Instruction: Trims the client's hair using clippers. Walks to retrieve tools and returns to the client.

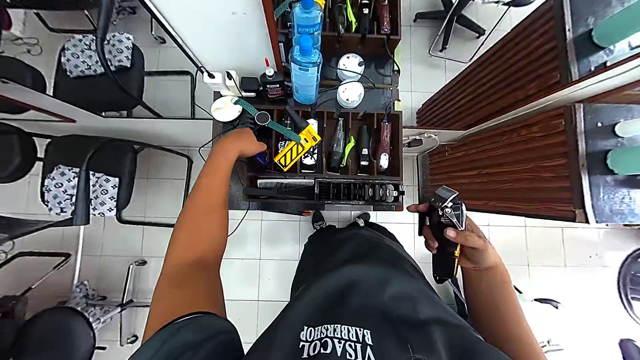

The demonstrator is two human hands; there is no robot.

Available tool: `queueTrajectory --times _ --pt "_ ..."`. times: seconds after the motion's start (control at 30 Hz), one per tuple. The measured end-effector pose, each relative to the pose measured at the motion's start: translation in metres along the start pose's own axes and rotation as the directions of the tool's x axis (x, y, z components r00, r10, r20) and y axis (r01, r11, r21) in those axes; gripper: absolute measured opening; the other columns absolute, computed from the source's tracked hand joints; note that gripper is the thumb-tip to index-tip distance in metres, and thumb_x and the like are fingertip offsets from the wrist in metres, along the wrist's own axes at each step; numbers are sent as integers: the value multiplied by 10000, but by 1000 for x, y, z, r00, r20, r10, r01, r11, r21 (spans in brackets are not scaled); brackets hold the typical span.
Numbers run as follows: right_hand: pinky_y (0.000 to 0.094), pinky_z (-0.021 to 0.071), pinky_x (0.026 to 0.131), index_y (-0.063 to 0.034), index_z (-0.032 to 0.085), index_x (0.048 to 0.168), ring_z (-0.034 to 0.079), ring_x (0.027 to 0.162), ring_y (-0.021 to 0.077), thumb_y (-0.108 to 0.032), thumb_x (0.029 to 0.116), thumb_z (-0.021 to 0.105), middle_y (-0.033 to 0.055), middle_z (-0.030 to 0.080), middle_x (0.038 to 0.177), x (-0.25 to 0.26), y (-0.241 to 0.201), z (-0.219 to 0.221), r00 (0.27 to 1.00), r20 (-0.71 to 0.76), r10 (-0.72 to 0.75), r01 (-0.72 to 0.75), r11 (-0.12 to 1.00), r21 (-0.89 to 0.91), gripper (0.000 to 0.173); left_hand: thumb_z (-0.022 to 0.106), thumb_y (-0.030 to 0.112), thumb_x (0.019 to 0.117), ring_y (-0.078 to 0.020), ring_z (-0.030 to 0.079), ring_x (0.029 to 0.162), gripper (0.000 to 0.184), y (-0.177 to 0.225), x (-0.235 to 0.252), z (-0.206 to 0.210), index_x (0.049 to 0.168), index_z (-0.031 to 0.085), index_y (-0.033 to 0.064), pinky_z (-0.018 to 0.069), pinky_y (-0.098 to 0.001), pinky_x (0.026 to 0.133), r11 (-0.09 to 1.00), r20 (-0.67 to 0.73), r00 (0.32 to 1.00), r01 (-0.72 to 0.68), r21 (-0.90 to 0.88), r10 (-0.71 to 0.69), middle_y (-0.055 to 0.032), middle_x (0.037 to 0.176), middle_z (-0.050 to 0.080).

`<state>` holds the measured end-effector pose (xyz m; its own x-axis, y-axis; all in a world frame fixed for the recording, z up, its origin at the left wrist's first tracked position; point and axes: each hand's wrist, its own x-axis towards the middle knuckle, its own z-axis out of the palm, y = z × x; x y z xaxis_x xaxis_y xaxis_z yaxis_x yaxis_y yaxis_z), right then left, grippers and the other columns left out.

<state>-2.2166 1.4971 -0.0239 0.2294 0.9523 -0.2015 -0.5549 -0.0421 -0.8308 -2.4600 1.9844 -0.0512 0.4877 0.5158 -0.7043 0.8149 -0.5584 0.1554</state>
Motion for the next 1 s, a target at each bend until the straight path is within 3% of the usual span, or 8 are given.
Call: queueTrajectory --times 0.1,0.23,0.37,0.43,0.53,0.67,0.77,1.0 --pt "258 576 583 -136 595 1374 680 704 116 -350 886 780 128 617 1394 -8 2 -6 1000 -1 4 -4 1000 5 564 490 261 1085 -406 639 878 429 -21 -55 -9 880 685 -61 464 -655 810 956 -126 972 -219 -196 197 -253 867 653" --pt "253 575 582 -139 600 1371 680 699 111 -348 891 777 125 618 1394 -27 6 -22 999 -31 6 -5 999 32 552 375 328 1099 -136 660 804 414 -5 -127 8 1091 663 30 567 -369 730 727 -316 922 -375 -575 225 -61 915 686" --pt "245 580 599 -144 599 1378 678 711 98 -344 884 787 107 627 1383 -52 2 -45 999 -53 4 -3 1000 30 566 491 288 1027 -115 718 786 225 82 -119 47 1142 619 143 629 -300 702 228 -418 842 -506 -832 341 23 907 733" --pt "243 581 591 -162 609 1370 675 703 87 -349 876 789 80 649 1351 -67 -2 -58 998 -64 -7 8 1000 20 558 494 176 973 -75 643 671 141 156 -102 68 1088 571 198 581 -255 612 63 -409 823 -469 -881 395 54 848 665" --pt "247 579 589 -192 632 1349 660 694 66 -346 862 799 22 697 1238 -104 -11 -84 990 -138 -19 24 999 32 537 537 104 938 -35 505 527 173 294 -76 108 1094 584 162 475 -210 502 169 -294 822 -419 -892 487 63 723 562" --pt "288 595 598 -139 617 1324 674 682 98 -304 812 818 40 723 1141 -173 -24 -144 952 -302 -51 78 994 77 574 638 188 983 -21 545 597 354 481 -86 174 1288 632 8 496 -204 554 336 -152 680 -529 -779 717 38 807 637" --pt "296 594 594 -124 615 1317 669 670 107 -301 808 819 45 725 1094 -239 -37 -200 911 -395 -121 163 984 73 576 641 174 985 -10 556 577 220 604 -103 225 1124 685 9 497 -189 551 349 -85 614 -552 -757 785 50 755 647" --pt "290 591 589 -110 578 1354 674 677 119 -232 872 778 86 687 1246 -398 -63 -307 771 -589 -243 381 916 121 536 652 234 996 -40 507 493 211 841 -140 319 1011 750 48 447 -209 483 383 68 456 -647 -659 887 40 631 593"
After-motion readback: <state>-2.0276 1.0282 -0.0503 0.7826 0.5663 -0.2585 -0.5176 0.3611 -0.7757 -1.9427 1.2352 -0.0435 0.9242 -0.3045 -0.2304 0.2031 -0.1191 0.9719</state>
